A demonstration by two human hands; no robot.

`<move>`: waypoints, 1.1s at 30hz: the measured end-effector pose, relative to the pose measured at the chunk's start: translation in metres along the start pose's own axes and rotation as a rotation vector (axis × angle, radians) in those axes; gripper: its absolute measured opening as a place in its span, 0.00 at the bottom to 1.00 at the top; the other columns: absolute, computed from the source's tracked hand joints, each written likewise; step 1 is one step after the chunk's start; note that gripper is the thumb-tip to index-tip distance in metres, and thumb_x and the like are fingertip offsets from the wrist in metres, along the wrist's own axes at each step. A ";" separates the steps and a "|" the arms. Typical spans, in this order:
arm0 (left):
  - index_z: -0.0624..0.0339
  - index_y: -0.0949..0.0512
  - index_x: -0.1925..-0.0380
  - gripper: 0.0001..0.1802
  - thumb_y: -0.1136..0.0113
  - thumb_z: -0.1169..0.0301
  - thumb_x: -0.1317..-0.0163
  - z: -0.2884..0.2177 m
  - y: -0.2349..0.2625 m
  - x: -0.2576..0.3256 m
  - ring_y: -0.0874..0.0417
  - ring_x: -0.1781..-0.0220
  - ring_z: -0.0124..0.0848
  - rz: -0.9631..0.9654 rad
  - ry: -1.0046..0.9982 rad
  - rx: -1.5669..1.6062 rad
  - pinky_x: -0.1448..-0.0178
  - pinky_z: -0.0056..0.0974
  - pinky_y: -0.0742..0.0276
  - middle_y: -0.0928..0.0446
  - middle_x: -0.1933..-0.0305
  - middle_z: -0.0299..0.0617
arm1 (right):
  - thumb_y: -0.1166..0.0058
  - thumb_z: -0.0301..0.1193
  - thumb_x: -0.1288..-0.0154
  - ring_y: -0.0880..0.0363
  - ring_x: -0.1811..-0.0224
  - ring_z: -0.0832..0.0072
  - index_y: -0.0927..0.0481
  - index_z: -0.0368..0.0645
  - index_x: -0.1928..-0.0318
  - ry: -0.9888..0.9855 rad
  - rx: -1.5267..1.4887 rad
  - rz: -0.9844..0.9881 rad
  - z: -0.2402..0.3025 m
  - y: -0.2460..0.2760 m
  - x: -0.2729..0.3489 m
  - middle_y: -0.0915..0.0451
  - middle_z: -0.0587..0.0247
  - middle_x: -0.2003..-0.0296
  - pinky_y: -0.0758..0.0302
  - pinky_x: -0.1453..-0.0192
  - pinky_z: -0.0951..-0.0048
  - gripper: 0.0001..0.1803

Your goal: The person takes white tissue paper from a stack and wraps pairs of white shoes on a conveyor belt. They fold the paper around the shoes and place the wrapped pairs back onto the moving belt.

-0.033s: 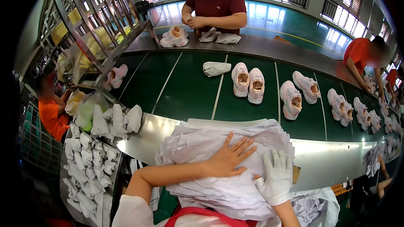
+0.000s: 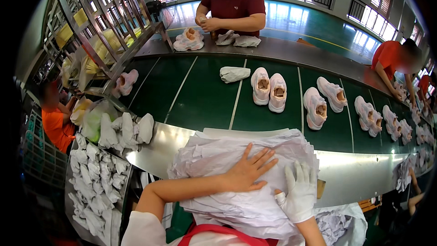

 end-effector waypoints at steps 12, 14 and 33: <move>0.59 0.46 0.29 0.43 0.48 0.49 0.40 0.002 -0.008 0.000 0.54 0.22 0.46 -0.021 -0.014 -0.054 0.28 0.71 0.65 0.51 0.23 0.50 | 0.51 0.49 0.39 0.36 0.35 0.46 0.30 0.40 0.39 0.128 -0.049 0.026 0.012 -0.037 -0.011 0.30 0.45 0.41 0.47 0.30 0.42 0.34; 0.60 0.46 0.29 0.43 0.49 0.49 0.40 0.002 -0.009 0.000 0.55 0.21 0.45 -0.019 -0.013 -0.056 0.28 0.71 0.65 0.51 0.23 0.50 | 0.51 0.49 0.38 0.36 0.35 0.46 0.30 0.40 0.39 0.131 -0.052 0.020 0.012 -0.037 -0.011 0.31 0.46 0.41 0.47 0.30 0.42 0.34; 0.56 0.44 0.29 0.43 0.45 0.51 0.42 0.005 -0.005 -0.001 0.50 0.23 0.47 0.054 0.028 0.003 0.27 0.71 0.69 0.49 0.24 0.54 | 0.45 0.44 0.45 0.37 0.34 0.48 0.30 0.41 0.39 0.055 -0.066 -0.007 0.007 -0.025 -0.008 0.32 0.44 0.40 0.45 0.30 0.46 0.34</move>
Point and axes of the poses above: each hand's wrist, its own x-axis away from the middle knuckle, its own y-axis out of the back of the hand, z = x × y, the point moved 7 cm from there along -x, towards the middle knuckle
